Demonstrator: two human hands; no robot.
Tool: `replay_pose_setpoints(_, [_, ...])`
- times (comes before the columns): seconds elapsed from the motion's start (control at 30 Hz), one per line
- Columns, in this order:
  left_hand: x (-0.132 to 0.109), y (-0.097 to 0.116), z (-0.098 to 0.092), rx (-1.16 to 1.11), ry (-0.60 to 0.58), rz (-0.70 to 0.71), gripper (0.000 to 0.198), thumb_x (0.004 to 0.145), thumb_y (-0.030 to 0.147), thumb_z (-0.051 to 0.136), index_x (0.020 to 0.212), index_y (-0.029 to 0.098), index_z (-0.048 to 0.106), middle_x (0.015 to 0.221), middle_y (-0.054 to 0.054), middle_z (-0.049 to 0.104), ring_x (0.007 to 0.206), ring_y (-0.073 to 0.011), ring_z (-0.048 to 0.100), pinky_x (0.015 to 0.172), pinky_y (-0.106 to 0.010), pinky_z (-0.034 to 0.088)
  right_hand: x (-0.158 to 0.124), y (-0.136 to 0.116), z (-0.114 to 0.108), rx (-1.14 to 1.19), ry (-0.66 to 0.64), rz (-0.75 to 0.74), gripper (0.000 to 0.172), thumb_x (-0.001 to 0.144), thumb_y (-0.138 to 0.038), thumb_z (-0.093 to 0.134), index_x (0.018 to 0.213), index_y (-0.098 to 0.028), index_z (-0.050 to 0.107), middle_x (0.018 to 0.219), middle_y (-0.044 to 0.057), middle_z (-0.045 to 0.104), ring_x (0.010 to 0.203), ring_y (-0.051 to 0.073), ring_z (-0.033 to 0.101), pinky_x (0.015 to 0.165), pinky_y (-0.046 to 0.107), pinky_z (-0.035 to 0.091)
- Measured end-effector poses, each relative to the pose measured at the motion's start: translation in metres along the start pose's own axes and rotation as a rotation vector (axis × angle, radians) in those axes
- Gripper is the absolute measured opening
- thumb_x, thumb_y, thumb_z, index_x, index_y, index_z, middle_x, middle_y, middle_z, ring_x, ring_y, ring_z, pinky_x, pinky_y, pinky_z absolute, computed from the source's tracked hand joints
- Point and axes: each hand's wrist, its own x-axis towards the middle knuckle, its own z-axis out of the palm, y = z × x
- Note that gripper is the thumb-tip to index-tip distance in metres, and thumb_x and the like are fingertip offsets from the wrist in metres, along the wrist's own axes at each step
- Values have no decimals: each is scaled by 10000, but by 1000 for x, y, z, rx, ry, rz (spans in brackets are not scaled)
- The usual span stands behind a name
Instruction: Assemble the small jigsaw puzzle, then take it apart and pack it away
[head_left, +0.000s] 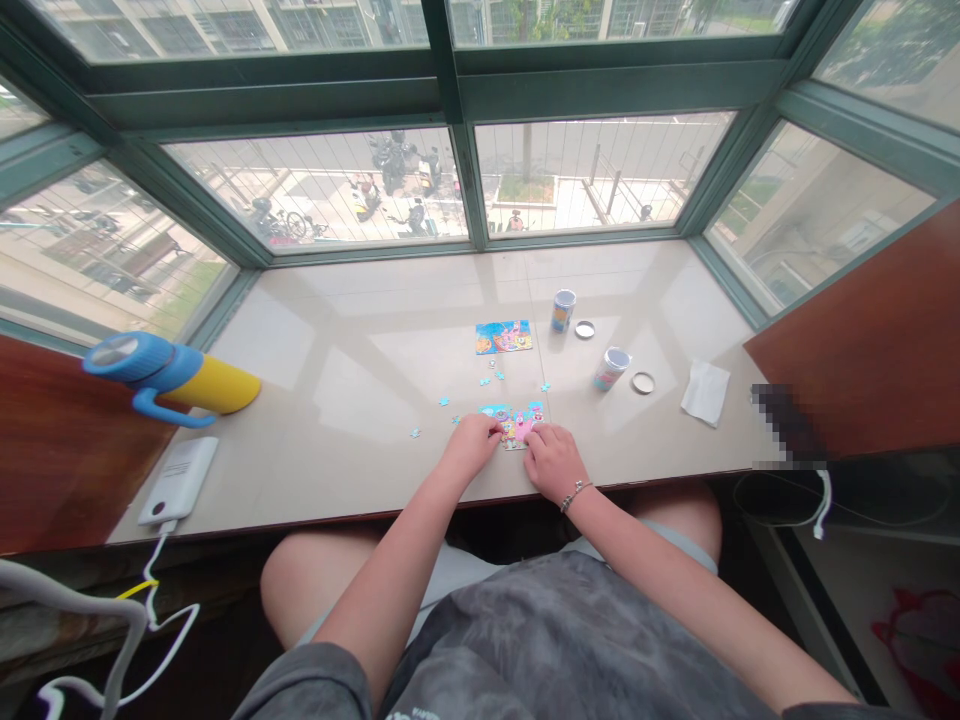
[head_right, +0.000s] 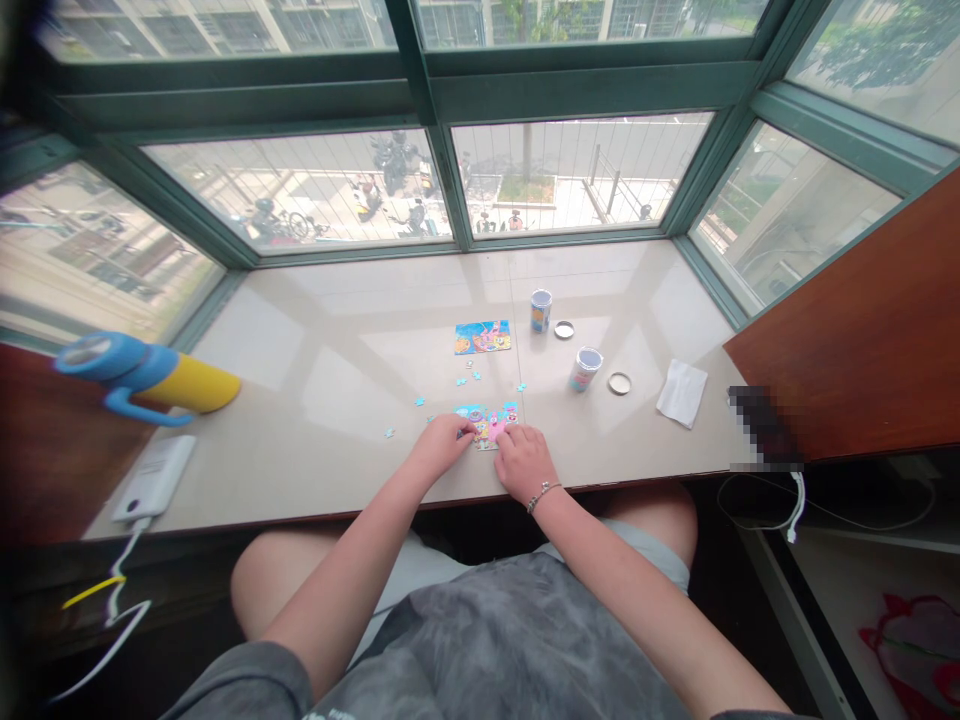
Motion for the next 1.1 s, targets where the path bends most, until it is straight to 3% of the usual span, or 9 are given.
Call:
replay_pose_setpoints(0.2, [-8, -2, 0, 63, 65, -30, 127, 909, 288, 647, 929, 226, 756, 978, -81, 745, 985, -252, 654, 912, -368, 484, 0, 0, 0, 1, 0, 4, 221, 918, -180, 559, 1115, -225, 647, 1219, 113, 611, 1138, 286, 511, 1026, 440, 377])
replay_pose_setpoints(0.47, [-13, -8, 3, 105, 45, -3, 100, 859, 280, 734, 944, 231, 749, 1006, -83, 715, 1031, -262, 626, 946, -370, 464, 0, 1, 1, -2, -8, 10, 202, 920, -192, 565, 1099, -226, 653, 1221, 114, 612, 1137, 286, 511, 1028, 443, 377])
replay_pose_setpoints(0.87, [-13, -9, 5, 104, 43, 92, 122, 915, 242, 669, 976, 243, 775, 982, -85, 691, 1010, -245, 612, 944, -365, 459, 1, -1, -2, -3, -2, 5, 196, 916, -182, 565, 1085, -222, 656, 1217, 120, 612, 1127, 286, 511, 1019, 438, 378])
replay_pose_setpoints(1.1, [-21, -2, 1, 258, 55, 200, 173, 960, 234, 594, 942, 230, 767, 930, -93, 664, 960, -240, 587, 906, -377, 463, 0, 0, -1, 2, 3, -6, 180, 909, -184, 577, 1073, -212, 645, 1206, 114, 615, 1120, 281, 513, 1024, 437, 380])
